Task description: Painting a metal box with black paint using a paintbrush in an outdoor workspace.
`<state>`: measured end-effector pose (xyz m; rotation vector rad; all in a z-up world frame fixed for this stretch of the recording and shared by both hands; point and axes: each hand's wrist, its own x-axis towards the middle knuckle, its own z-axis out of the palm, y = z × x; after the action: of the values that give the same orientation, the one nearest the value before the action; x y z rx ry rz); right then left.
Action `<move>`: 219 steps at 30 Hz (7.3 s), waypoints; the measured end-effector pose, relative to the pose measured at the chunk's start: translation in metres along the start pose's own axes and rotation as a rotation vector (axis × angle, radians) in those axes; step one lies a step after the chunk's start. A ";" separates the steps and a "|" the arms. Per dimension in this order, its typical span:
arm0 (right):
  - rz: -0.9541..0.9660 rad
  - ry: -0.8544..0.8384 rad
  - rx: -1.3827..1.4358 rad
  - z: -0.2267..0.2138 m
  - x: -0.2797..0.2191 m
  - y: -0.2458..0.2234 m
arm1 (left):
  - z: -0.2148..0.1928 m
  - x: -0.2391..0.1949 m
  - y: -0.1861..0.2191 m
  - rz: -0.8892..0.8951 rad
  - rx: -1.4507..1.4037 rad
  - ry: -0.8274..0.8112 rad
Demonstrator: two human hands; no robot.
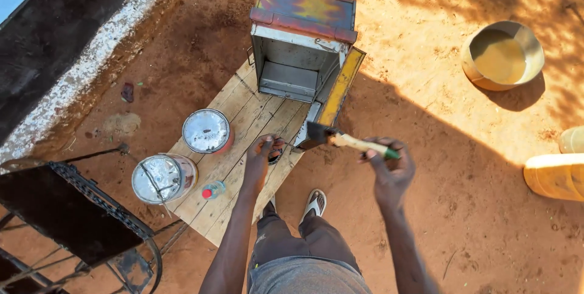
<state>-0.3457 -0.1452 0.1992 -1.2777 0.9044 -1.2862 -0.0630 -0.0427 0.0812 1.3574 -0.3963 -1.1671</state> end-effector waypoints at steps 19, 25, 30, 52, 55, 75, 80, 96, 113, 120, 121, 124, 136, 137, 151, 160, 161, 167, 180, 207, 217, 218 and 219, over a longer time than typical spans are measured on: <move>0.079 -0.145 -0.175 0.011 0.164 -0.001 | 0.069 -0.007 0.068 0.111 0.402 -0.388; 0.198 -0.196 -0.223 0.017 0.151 0.019 | 0.062 0.010 0.049 0.069 0.371 -0.422; 0.181 -0.152 -0.210 0.017 0.167 0.008 | 0.063 0.020 0.054 0.106 0.365 -0.474; 0.316 -0.143 -0.119 0.009 0.145 0.031 | 0.059 0.014 0.046 0.033 0.342 -0.390; 0.318 -0.158 -0.129 0.006 0.142 0.036 | 0.066 0.012 0.048 0.036 0.321 -0.388; 0.253 -0.189 -0.071 -0.011 0.157 0.042 | 0.058 0.025 0.019 0.135 0.267 -0.383; 0.287 -0.268 -0.080 -0.010 0.148 0.047 | 0.055 0.031 0.011 0.135 0.243 -0.380; 0.069 -0.210 -0.254 0.006 0.184 0.007 | 0.055 0.044 0.001 0.201 0.183 -0.386; -0.055 -0.256 -0.274 0.014 0.198 -0.005 | 0.042 0.066 -0.025 0.134 0.193 -0.462; 0.181 -0.387 -0.139 0.004 0.179 0.045 | 0.050 0.056 -0.022 0.140 0.121 -0.455; 0.127 -0.320 -0.142 0.000 0.193 0.060 | 0.052 0.052 -0.013 0.128 0.136 -0.438; -0.014 -0.171 -0.167 -0.002 0.232 0.043 | 0.060 0.041 0.006 0.088 0.188 -0.405; -0.499 -0.622 -0.459 -0.008 0.137 0.080 | 0.078 0.011 -0.048 0.198 0.190 -0.014; -0.442 -0.687 -0.305 -0.009 0.116 0.082 | 0.082 0.010 -0.051 0.204 0.194 0.042; -0.135 -0.581 -0.382 -0.040 0.337 0.047 | 0.139 -0.007 -0.031 0.227 0.249 0.300; -0.432 -0.818 -0.422 -0.041 0.218 0.023 | 0.110 0.020 -0.072 0.311 0.254 0.261; -0.265 -0.878 -0.299 -0.044 0.193 0.014 | 0.112 0.019 -0.077 0.314 0.264 0.264; 0.009 -0.757 -0.288 -0.038 0.258 0.039 | 0.117 0.017 -0.059 0.336 0.255 0.220; -0.535 -0.806 -0.463 -0.039 0.201 -0.004 | 0.125 0.015 -0.050 0.410 0.256 0.212; 0.120 -0.871 -0.174 -0.016 0.258 -0.013 | 0.129 0.015 -0.047 0.426 0.262 0.201; -0.039 -0.989 -0.341 -0.009 0.262 -0.028 | 0.128 0.008 -0.035 0.400 0.281 0.201; 0.035 -1.052 -0.335 -0.004 0.256 -0.027 | 0.127 0.007 -0.031 0.396 0.280 0.195; 0.032 -1.046 -0.336 -0.006 0.273 -0.024 | 0.127 0.006 -0.029 0.399 0.282 0.189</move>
<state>-0.3197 -0.4085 0.2693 -1.8901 0.3626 -0.2948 -0.1746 -0.1104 0.0854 1.5299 -0.6785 -0.6641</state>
